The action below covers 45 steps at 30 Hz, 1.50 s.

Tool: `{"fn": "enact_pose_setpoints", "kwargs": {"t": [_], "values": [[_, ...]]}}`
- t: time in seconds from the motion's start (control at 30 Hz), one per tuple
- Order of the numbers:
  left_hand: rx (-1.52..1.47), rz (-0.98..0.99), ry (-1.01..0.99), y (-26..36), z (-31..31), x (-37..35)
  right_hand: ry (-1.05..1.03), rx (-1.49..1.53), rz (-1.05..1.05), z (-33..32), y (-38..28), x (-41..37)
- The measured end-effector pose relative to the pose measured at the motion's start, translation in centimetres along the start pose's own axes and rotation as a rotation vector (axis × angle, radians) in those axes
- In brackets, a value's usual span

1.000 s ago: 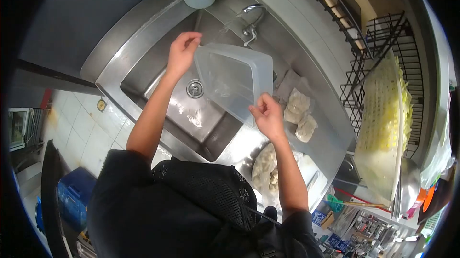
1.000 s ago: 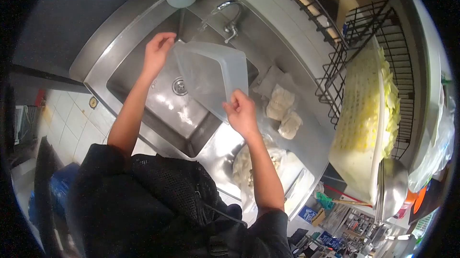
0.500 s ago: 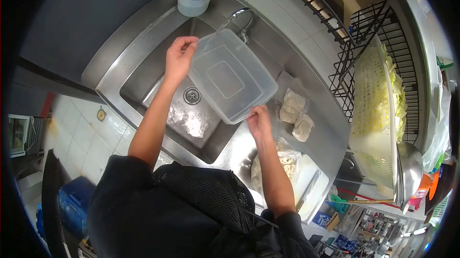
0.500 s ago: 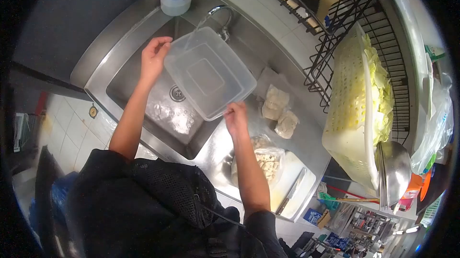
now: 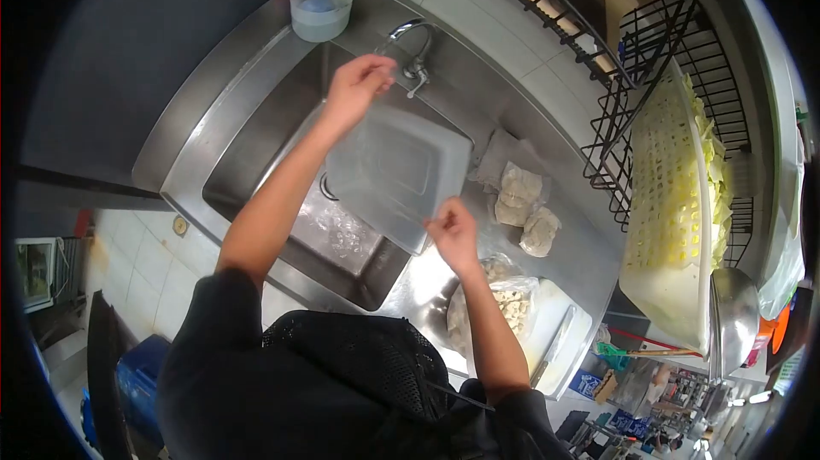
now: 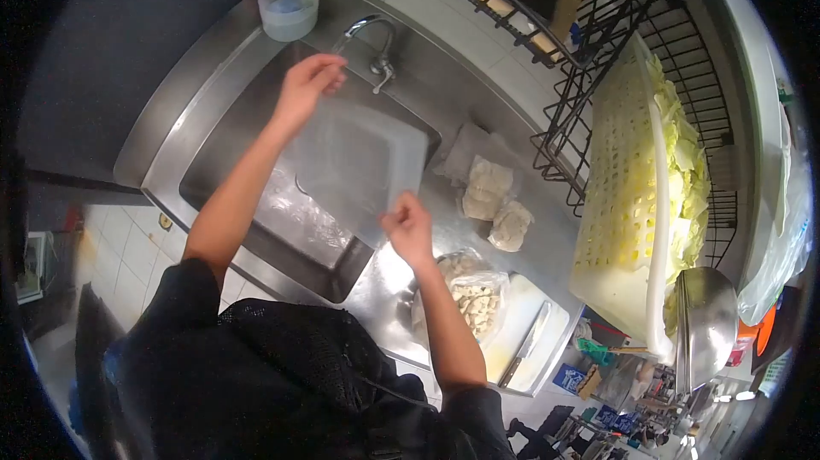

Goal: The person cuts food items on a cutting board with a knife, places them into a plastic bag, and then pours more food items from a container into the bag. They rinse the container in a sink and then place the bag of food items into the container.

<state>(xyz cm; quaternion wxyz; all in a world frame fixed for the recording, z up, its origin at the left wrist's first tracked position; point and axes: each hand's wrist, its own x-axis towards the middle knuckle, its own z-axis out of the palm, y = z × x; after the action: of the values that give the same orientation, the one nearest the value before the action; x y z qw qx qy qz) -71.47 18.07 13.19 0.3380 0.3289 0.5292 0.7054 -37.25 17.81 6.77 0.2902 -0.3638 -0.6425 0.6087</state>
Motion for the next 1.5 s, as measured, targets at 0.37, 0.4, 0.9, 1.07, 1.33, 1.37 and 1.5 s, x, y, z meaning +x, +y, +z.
{"fn": "enact_pose_setpoints", "kwargs": {"t": [0.37, 0.4, 0.9, 1.07, 1.33, 1.37, 1.5], "values": [[0.269, -0.760, -0.097, -20.4, 4.0, 13.9, -0.534, -1.010, -0.461, 0.6, -9.9, -7.2], [0.194, -0.849, -0.136, -21.1, 3.5, 14.1, -0.588, -1.062, -0.476, 0.3, -10.0, -7.9], [-0.057, -0.845, -0.084, -21.5, 5.8, 16.4, -0.438, -1.270, -0.510, -3.8, -8.7, -13.9], [-0.057, -0.962, -0.193, -22.2, 1.6, 21.0, -0.345, -1.227, -0.514, -5.1, -8.2, -16.0], [-0.080, -0.763, -0.005, -14.2, 6.9, 18.8, -0.338, -1.260, -0.518, -5.9, -8.7, -16.1], [-0.081, -0.756, -0.001, -13.0, 6.3, 17.9, -0.339, -1.261, -0.526, -6.0, -8.8, -16.0], [0.177, -0.613, -0.474, -9.0, 1.3, 11.9, -0.357, -1.275, -0.565, -6.3, -7.7, -16.7]]}}
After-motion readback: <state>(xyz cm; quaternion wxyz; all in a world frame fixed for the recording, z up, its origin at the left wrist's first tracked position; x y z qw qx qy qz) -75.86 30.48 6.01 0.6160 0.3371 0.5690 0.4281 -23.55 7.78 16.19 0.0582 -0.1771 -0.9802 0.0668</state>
